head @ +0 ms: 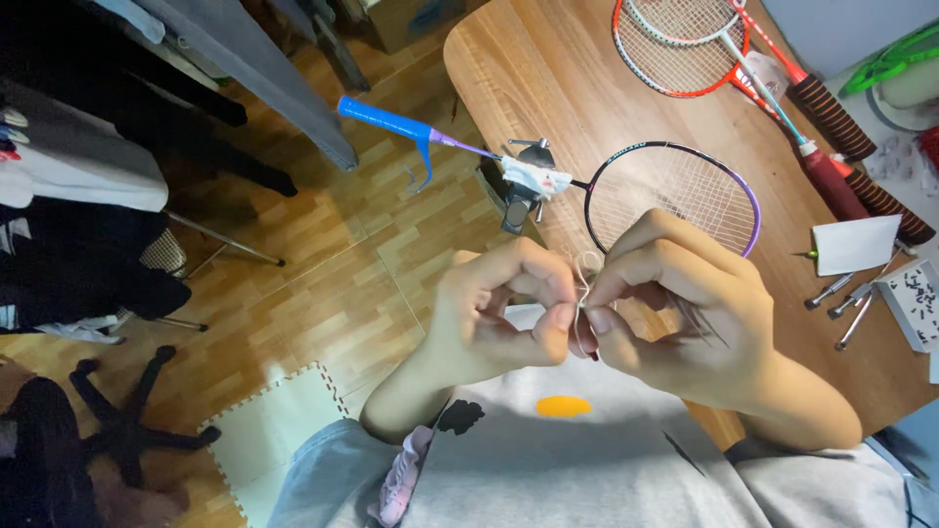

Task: Weaving a string through the grommets of a badminton racket frame held in a tensioner.

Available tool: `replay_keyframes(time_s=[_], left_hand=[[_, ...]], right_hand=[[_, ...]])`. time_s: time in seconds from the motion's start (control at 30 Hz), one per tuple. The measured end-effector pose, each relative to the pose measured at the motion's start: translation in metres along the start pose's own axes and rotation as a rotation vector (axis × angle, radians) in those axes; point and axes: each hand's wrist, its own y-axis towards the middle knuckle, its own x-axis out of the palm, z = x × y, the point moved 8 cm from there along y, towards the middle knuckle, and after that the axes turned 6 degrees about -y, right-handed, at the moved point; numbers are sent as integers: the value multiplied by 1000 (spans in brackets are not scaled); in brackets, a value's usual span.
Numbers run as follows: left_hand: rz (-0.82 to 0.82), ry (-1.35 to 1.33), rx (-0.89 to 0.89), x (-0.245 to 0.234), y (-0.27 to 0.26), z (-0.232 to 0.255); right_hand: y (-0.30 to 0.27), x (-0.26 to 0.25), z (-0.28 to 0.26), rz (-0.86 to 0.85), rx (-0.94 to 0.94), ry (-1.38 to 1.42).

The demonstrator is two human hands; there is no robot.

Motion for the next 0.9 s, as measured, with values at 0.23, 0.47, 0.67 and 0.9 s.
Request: replay_keyframes(time_s=[0.23, 0.47, 0.67, 0.9], left_hand=[[15, 33, 30, -4, 7, 10], [5, 395, 377, -1, 12, 45], [-53, 360, 293, -3, 15, 41], [-17, 338, 260, -6, 12, 36]], right_hand=[[0, -5, 4, 83, 30, -52], [5, -8, 2, 19, 75, -51], [6, -14, 2, -20, 81, -132], [10, -11, 0, -64, 46, -95]])
